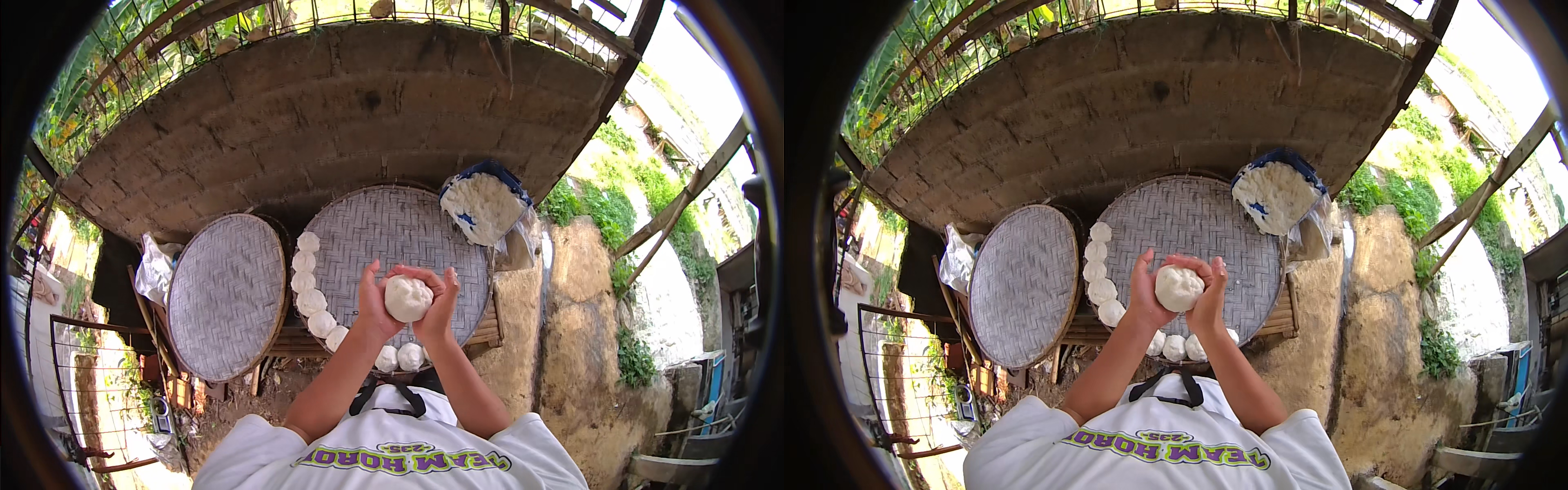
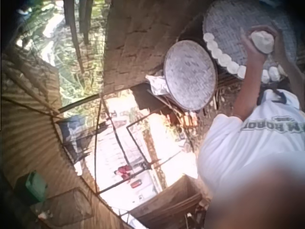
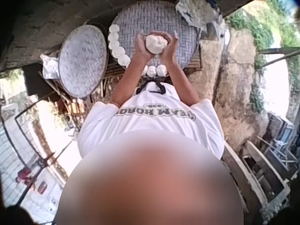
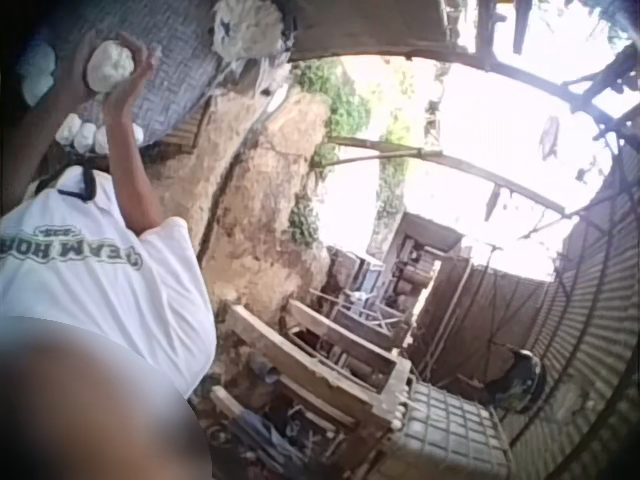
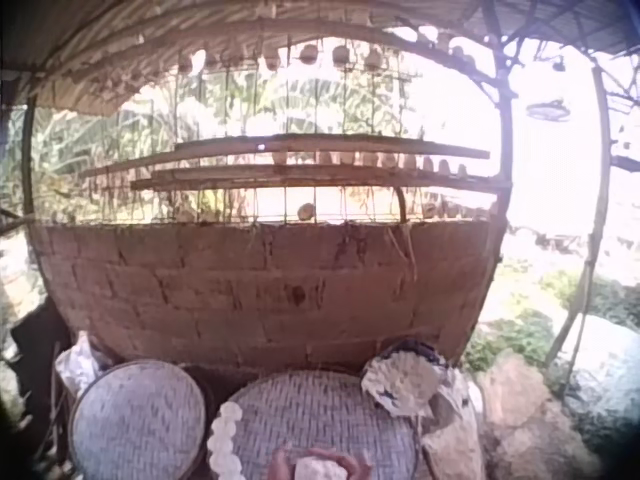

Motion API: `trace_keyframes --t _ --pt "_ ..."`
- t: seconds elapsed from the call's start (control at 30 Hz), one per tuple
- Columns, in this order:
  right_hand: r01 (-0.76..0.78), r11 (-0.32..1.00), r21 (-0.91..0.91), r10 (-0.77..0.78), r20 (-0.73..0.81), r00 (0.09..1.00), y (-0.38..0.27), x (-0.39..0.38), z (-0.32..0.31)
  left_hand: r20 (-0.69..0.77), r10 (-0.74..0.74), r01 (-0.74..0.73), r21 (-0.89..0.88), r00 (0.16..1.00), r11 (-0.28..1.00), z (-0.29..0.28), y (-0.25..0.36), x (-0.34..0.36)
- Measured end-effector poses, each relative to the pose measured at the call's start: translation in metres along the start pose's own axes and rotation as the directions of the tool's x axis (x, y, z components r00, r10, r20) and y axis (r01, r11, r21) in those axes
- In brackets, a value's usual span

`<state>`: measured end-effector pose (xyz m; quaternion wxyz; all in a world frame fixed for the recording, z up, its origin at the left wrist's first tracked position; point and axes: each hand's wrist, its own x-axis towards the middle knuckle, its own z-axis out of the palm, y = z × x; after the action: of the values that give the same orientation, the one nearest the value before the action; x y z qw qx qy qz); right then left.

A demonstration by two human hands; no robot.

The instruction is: The person takes portions of white dough from a container, rolls them into round balls between both hands, and places them in a row on a woven tray. The process repeats continuously as more dough balls are formed and arranged.

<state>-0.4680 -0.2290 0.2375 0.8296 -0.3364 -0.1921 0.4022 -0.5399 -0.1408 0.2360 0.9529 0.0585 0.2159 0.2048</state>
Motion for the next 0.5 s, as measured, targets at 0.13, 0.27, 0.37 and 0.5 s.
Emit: trace_keyframes --t 0.13,0.27,0.37,0.5 --pt "-0.039 0.996 0.086 0.068 -0.374 0.925 0.01 -0.011 0.004 -0.035 0.131 -0.129 0.043 0.991 0.991 -0.005 -0.004 -0.009" --pt "0.48 0.622 -0.619 -0.482 0.181 0.857 0.012 -0.017 0.005 0.255 -0.116 0.135 -0.059 0.96 0.989 -0.01 -0.006 -0.013" --pt "0.099 0.957 -0.274 -0.11 -0.023 0.994 0.01 -0.008 -0.002 0.2 0.022 -0.005 -0.085 0.979 0.996 -0.012 -0.009 -0.003" --pt "-0.175 0.984 0.014 0.172 -0.291 0.941 0.017 -0.007 -0.01 -0.231 0.139 -0.129 0.061 0.963 0.99 -0.019 -0.01 0.001"
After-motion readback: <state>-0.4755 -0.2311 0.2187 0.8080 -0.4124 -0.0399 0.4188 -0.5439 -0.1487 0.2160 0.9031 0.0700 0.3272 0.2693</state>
